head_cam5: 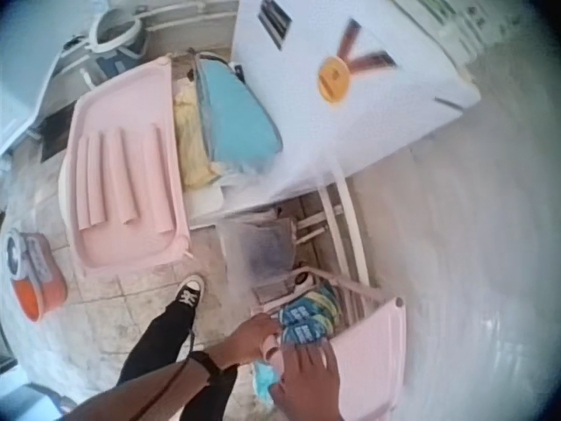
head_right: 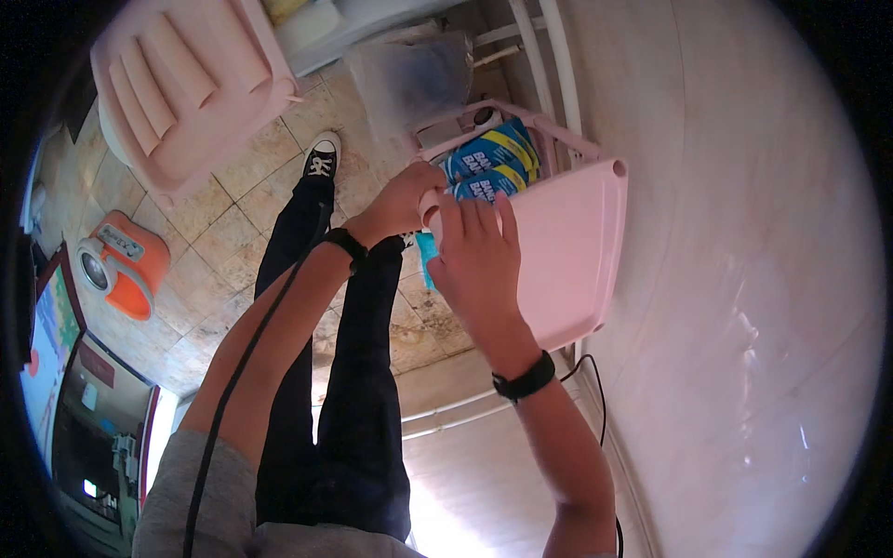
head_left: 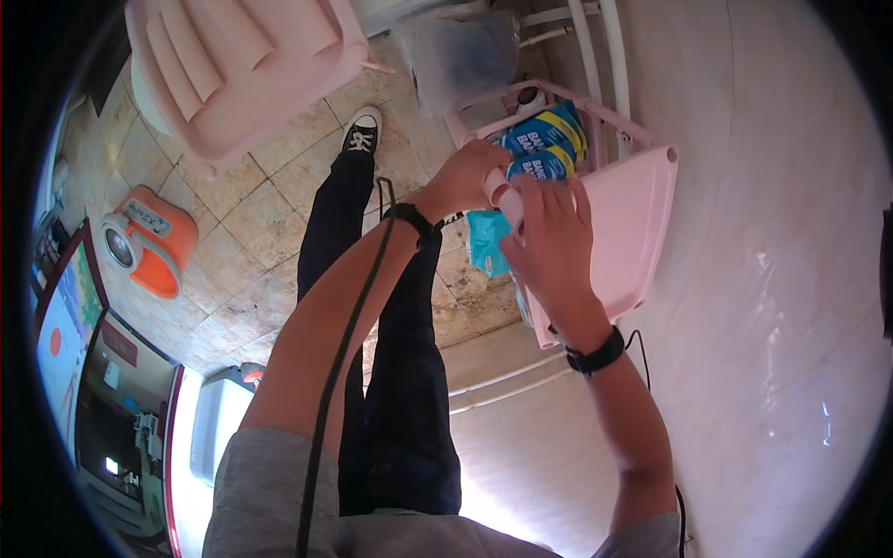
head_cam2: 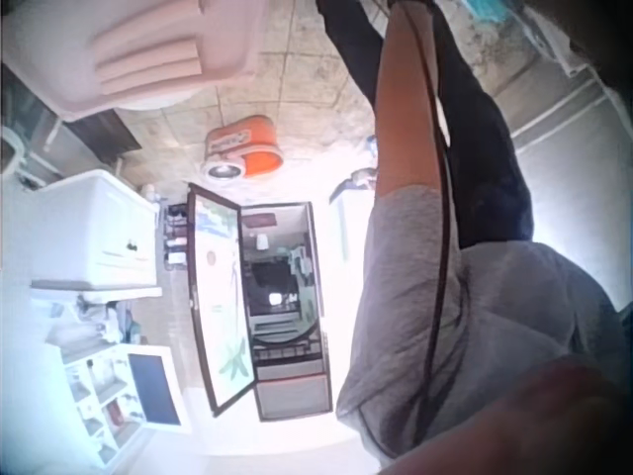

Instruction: The person assembles a pink plastic rolling cart by connecting support tubes to the trays and placing cleaning supplies inside.

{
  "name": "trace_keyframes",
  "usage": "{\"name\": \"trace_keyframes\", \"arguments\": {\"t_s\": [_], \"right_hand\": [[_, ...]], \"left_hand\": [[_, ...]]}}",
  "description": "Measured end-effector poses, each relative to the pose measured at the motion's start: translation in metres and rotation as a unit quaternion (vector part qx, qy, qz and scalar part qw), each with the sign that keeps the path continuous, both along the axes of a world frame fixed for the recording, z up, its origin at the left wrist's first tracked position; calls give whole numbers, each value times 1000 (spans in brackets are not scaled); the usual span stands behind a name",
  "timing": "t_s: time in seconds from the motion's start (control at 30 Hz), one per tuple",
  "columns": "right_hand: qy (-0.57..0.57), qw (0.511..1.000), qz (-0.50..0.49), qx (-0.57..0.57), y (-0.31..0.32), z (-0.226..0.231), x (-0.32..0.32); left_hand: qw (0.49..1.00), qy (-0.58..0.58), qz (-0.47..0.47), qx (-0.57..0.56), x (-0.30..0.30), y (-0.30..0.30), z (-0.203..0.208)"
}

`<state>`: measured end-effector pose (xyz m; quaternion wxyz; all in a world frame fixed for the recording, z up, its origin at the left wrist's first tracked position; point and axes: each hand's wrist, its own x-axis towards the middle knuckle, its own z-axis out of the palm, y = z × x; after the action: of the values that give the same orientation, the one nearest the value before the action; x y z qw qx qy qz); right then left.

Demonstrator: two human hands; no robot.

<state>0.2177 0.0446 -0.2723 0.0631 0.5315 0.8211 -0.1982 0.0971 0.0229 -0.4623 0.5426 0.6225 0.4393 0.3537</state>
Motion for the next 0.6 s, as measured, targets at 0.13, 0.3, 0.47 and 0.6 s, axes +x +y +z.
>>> {"name": "trace_keyframes", "arguments": {"t_s": [0.13, 0.3, 0.47, 0.6], "right_hand": [[31, 999, -26, 5, -3, -9, 4], [29, 998, -42, 33, -12, -23, 7], [81, 996, -34, 12, -9, -19, 12], [195, 978, -78, 15, 15, -7, 21]], "left_hand": [[1000, -3, -3, -23, -2, -6, -1], [1000, -26, 9, -14, 6, -10, 6], [1000, -11, -14, -12, -1, -5, 7], [995, 30, -92, -35, -19, 6, 6]]}}
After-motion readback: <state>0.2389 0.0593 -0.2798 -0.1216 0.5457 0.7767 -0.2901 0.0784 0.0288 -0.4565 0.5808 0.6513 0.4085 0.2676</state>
